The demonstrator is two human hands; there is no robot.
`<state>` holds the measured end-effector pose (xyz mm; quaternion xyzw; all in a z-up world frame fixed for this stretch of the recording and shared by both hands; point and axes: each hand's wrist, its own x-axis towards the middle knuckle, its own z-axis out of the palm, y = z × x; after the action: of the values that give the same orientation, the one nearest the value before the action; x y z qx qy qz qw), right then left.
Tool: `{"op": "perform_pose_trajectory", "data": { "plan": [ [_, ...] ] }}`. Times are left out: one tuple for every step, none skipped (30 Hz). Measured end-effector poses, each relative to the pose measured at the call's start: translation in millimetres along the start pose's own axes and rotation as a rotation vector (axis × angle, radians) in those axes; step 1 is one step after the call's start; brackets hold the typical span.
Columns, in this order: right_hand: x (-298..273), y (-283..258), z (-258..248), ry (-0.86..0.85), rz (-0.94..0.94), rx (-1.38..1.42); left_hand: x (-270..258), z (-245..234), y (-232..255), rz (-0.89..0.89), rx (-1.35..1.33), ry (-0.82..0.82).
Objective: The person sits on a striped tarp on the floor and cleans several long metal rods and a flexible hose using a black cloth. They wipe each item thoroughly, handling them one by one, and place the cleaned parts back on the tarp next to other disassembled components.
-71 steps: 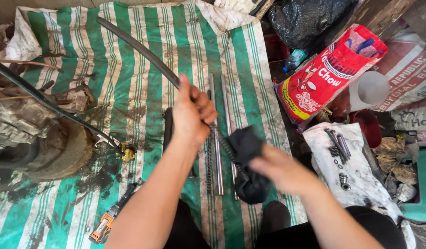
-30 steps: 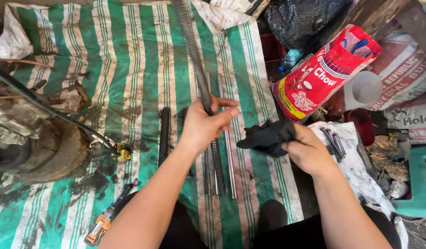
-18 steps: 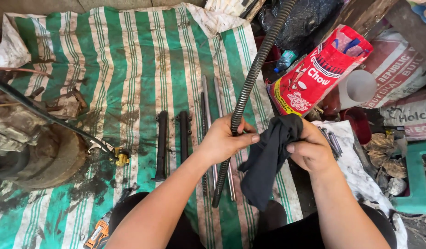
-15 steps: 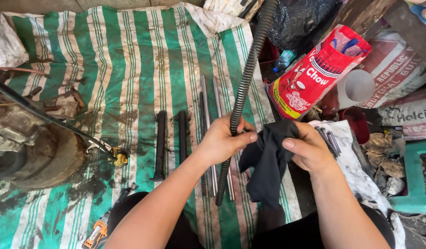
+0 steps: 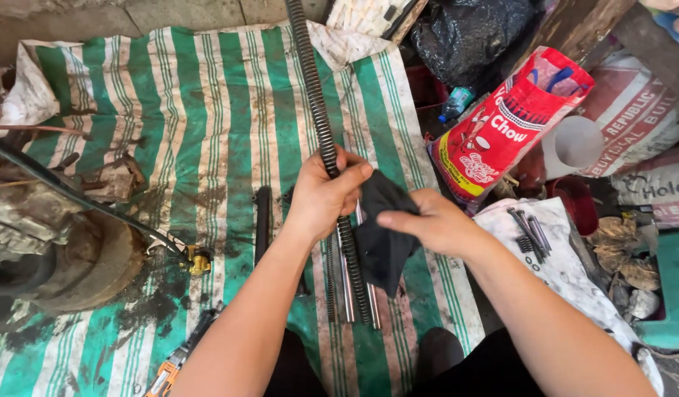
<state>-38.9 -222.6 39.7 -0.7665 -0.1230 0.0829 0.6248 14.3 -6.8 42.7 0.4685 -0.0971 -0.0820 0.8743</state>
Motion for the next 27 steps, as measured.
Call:
{"op": "perform_pose_trajectory", "data": {
  "plan": [
    [0.1,-2.5,-1.4,0.037,0.051,0.037,4.0,-2.6,-1.8,0.003,0.007,0.037],
    [-3.2,0.5,-0.3,0.033,0.053,0.037,5.6,-4.0,0.0,0.003,0.007,0.041],
    [-6.3,3.8,0.6,0.102,0.065,0.192,7.3,-5.4,1.6,0.013,0.060,0.093],
    [-9.8,7.2,1.6,0.169,0.080,0.347,8.3,-7.1,2.7,0.023,0.112,0.147],
    [-7.3,24.8,-5.5,0.163,0.084,0.345,10.4,-7.0,5.1,0.023,0.110,0.153],
    [-6.9,43.6,-10.8,0.137,0.063,0.282,11.1,-7.4,6.9,0.025,0.057,0.183],
    [-6.7,62.3,-16.3,0.111,0.042,0.219,11.8,-7.5,8.7,0.027,0.004,0.213],
    [-7.5,64.3,-10.6,0.110,0.044,0.219,14.0,-7.5,10.2,0.025,0.003,0.215],
    [-8.8,66.3,-4.9,0.150,0.106,0.242,15.9,-7.3,11.7,0.033,-0.069,0.237],
    [-13.5,68.9,1.4,0.193,0.171,0.264,15.6,-6.7,11.4,0.035,-0.142,0.259],
    [-21.8,64.1,4.4,0.195,0.178,0.264,16.5,-5.9,10.4,0.029,-0.144,0.261],
    [-27.0,58.0,6.4,0.077,0.183,0.171,19.6,-4.9,11.2,0.044,-0.184,0.293],
    [-32.6,51.3,8.6,-0.040,0.188,0.078,22.3,-3.6,12.6,0.059,-0.224,0.325],
    [-29.5,50.6,5.6,-0.040,0.185,0.076,28.6,-8.5,7.2,0.062,-0.224,0.324],
    [-27.0,49.6,2.7,-0.089,0.118,0.027,34.4,-13.1,2.1,0.101,-0.265,0.377],
    [-25.0,48.6,-0.5,-0.136,0.050,-0.022,40.3,-17.1,-3.3,0.139,-0.306,0.429],
    [-23.1,54.8,-9.6,-0.135,0.048,-0.024,43.2,-20.5,-4.4,0.141,-0.307,0.426],
    [-21.5,60.4,-18.7,-0.084,0.007,-0.098,46.3,-23.4,-4.9,0.158,-0.355,0.453],
    [-20.2,65.4,-28.0,-0.032,-0.033,-0.172,49.3,-25.9,-5.0,0.175,-0.404,0.480],
    [-19.1,67.3,-37.5,-0.024,-0.043,-0.175,48.3,-25.3,-6.7,0.180,-0.402,0.468],
    [-18.3,68.6,-47.1,0.107,-0.043,-0.101,47.1,-24.5,-8.1,0.155,-0.422,0.477],
    [-18.7,70.2,-55.8,0.237,-0.040,-0.024,44.9,-24.0,-9.8,0.128,-0.439,0.488],
    [-18.1,50.8,-59.2,0.244,-0.048,-0.023,35.5,-22.4,-12.3,0.130,-0.436,0.477],
    [-14.9,29.9,-64.9,0.375,-0.071,0.096,29.1,-20.2,-14.0,0.066,-0.391,0.467],
    [-12.2,8.7,-70.1,0.503,-0.095,0.218,22.6,-18.4,-15.6,0.002,-0.345,0.457],
    [-9.0,-9.9,-73.8,0.506,-0.106,0.216,13.5,-13.9,-16.1,0.008,-0.345,0.447],
    [-5.9,-28.6,-77.1,0.533,-0.171,0.224,4.5,-9.8,-16.8,-0.091,-0.309,0.417]
  ]
}}
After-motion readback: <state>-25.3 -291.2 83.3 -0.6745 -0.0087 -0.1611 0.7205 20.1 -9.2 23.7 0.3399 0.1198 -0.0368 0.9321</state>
